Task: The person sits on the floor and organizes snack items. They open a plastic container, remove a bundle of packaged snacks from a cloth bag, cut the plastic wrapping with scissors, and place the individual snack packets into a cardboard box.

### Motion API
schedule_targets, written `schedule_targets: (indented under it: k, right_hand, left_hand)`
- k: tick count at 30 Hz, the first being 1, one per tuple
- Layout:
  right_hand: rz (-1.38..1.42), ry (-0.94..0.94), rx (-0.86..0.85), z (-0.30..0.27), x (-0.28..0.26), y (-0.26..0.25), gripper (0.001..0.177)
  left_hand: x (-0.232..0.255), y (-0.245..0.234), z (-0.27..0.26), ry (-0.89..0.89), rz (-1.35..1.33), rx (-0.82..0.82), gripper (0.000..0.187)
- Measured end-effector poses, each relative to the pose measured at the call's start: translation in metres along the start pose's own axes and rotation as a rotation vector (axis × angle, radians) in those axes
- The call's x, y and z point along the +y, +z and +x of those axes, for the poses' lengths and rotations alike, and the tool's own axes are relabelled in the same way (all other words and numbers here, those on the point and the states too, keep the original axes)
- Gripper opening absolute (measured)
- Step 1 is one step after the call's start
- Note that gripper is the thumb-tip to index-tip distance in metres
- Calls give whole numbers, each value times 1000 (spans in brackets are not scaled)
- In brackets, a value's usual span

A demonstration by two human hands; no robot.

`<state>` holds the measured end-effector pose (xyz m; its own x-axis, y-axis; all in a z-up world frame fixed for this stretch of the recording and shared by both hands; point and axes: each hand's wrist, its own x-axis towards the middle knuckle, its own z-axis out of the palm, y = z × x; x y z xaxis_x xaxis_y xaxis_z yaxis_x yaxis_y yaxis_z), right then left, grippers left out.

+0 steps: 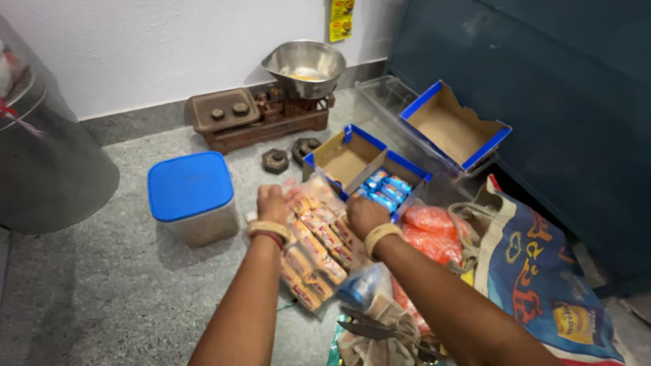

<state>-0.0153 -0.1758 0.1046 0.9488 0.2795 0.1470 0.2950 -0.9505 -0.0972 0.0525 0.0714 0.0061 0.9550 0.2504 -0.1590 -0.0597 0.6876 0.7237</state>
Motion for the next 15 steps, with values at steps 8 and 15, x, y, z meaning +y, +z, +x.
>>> schedule_targets:
  k: [8, 15]
  right_hand:
    - [32, 82, -98, -10, 31, -30, 26]
    - [-47, 134, -278, -8, 32, -41, 29]
  left_hand:
    - [46, -34, 33, 127, -124, 46, 18]
    - [51, -4, 12, 175, 219, -60, 15]
